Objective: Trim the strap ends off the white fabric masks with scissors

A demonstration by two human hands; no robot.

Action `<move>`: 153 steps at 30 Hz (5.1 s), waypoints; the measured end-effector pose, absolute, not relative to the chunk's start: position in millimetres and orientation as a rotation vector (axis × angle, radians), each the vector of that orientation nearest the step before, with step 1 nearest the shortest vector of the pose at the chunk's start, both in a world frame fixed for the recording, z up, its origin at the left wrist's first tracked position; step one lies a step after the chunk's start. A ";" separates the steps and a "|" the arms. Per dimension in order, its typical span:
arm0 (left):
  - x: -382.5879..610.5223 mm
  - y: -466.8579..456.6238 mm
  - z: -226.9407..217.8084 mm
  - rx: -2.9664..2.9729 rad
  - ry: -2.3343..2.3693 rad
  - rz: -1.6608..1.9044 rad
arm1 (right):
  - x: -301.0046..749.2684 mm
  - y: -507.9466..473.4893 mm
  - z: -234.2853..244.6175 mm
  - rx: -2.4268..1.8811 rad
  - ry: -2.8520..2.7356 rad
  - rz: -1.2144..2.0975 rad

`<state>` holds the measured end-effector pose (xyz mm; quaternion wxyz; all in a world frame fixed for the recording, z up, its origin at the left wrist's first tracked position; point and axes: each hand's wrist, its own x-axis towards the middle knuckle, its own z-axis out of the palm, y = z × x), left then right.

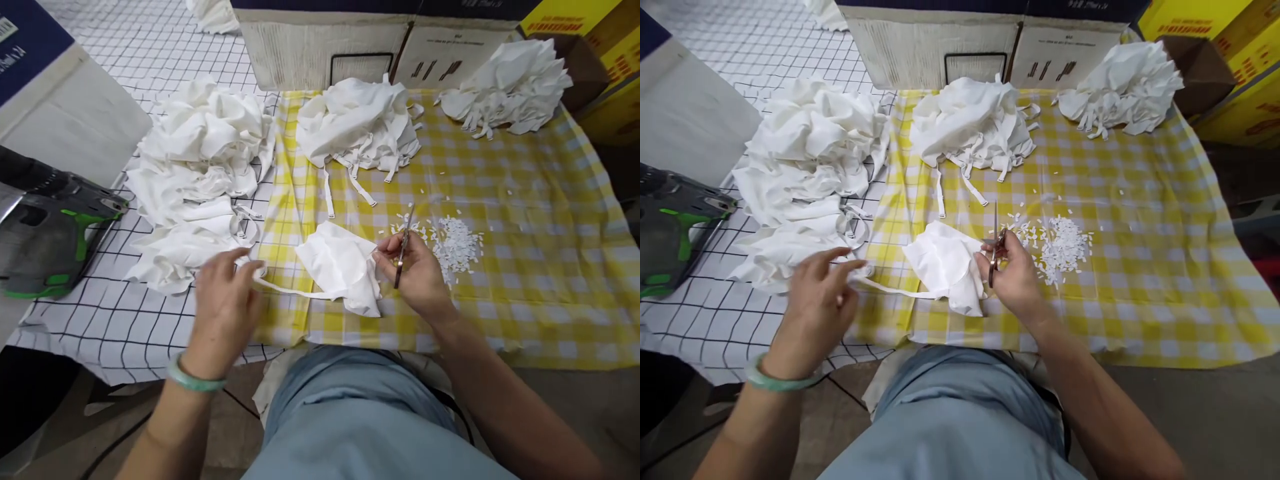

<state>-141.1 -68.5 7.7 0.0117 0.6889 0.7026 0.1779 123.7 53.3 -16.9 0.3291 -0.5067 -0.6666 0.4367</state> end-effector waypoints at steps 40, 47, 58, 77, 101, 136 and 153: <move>-100.3 -82.8 -15.3 0.367 1.445 1.147 | 89.6 -26.8 3.0 -0.570 -2.341 1.694; -101.6 -87.5 -10.3 0.922 1.952 1.360 | 95.2 -13.5 -7.2 -0.926 -2.126 1.528; -70.8 -69.3 -11.6 1.760 2.022 0.950 | 64.8 41.5 -19.6 -0.733 -2.143 1.306; -87.8 -58.1 48.2 1.121 1.399 1.296 | 61.5 25.9 16.4 -0.802 -2.023 1.095; -36.1 -30.9 6.5 1.154 1.298 1.408 | 126.1 23.1 22.2 -1.119 -2.398 0.973; 11.7 2.0 3.1 1.332 1.055 1.089 | 186.4 4.6 3.3 -1.706 -2.067 1.017; -95.5 -68.8 -12.0 1.847 1.635 0.661 | 81.3 19.6 -10.6 -0.857 -2.457 1.163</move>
